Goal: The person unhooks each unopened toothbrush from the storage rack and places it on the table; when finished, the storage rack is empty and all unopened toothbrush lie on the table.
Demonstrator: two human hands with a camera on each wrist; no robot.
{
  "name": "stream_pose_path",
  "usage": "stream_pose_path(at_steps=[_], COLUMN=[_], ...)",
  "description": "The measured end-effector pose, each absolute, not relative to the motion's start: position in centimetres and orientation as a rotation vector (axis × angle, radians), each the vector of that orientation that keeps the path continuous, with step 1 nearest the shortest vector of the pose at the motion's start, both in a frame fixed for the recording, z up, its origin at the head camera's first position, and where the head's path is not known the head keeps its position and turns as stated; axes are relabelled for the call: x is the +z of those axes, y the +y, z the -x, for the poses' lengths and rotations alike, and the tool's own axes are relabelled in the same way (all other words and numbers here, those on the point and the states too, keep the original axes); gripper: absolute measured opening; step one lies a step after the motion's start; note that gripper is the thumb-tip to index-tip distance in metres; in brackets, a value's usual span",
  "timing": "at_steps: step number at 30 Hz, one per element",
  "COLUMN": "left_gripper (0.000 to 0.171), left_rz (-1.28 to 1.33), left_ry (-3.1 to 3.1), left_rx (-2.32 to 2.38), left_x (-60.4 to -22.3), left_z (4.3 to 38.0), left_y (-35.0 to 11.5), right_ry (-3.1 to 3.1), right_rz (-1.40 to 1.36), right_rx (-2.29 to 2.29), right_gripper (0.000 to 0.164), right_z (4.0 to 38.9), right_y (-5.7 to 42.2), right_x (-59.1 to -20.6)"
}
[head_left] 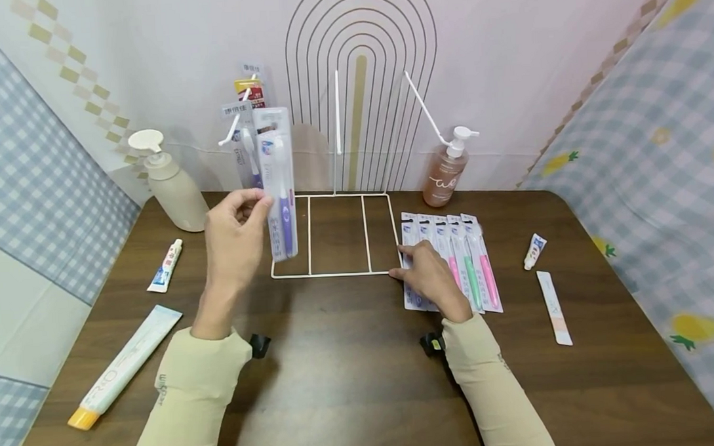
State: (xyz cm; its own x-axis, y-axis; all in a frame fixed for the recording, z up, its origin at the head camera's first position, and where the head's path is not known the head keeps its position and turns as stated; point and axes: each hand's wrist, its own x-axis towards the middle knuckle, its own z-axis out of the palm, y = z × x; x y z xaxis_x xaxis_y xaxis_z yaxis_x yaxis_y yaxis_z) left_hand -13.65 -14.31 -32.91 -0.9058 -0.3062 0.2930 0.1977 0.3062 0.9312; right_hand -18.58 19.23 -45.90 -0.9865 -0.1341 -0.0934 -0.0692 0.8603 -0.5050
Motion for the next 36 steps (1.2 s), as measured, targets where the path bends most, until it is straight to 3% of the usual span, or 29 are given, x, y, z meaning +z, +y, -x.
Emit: stream_pose_path(at_steps=[12,18,28,36], left_gripper=[0.023,0.028,0.032,0.029], left_rz=[-0.058,-0.175,-0.383,-0.507], left_ry=[-2.47,-2.606,-2.65,-2.773], left_rx=[-1.705,-1.763,-1.774,-1.533], left_x=[-40.4,-41.1,-42.9,-49.0], left_z=[13.8,13.9,14.5,17.8], left_y=[-13.3,-14.1,-17.5,-21.8], right_ry=[2.912,2.926,2.931,2.92], right_rz=[0.14,0.134,0.114,0.115], right_rx=[-0.777,-0.744,-0.778,-0.739], right_gripper=[0.069,0.071,0.068,0.07], right_z=[18.7,19.4,18.9,18.8], right_y=[19.3,19.7,19.3,19.3], right_x=[-45.8,-47.0,-46.3,-46.6])
